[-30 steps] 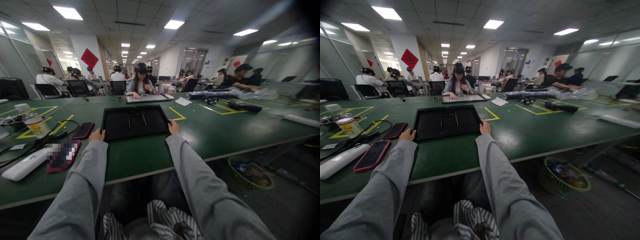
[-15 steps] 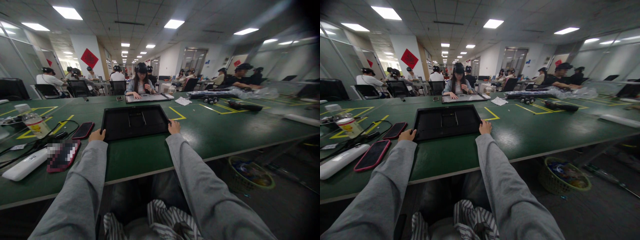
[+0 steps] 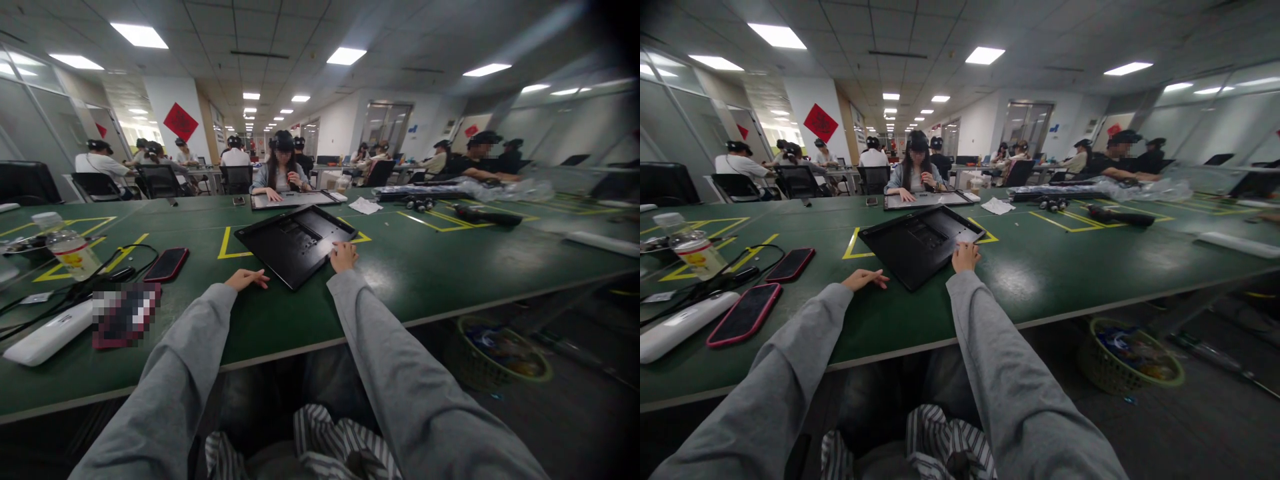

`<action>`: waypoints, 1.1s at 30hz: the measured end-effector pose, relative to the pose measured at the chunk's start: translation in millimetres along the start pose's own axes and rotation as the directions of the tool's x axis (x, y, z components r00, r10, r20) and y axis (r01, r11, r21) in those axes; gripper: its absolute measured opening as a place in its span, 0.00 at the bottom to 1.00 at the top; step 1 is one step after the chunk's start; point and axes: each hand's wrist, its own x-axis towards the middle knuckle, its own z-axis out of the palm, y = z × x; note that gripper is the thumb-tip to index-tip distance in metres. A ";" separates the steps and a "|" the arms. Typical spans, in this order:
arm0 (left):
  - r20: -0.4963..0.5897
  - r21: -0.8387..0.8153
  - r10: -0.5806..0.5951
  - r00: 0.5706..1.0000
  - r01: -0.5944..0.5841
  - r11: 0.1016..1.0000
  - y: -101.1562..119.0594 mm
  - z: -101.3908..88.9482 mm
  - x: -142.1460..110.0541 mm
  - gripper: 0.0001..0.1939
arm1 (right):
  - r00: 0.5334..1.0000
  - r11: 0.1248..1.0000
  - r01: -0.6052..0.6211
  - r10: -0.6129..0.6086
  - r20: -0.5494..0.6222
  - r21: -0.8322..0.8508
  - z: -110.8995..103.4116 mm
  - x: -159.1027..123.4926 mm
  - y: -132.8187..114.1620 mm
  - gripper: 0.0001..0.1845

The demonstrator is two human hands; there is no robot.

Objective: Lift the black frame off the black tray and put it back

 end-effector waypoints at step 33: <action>-0.055 0.912 0.486 0.872 -0.155 0.380 11.8 16.3 3.7 0.22 | 0.999 1.000 -0.014 0.014 0.039 0.013 -2.6 -5.1 -1.0 0.17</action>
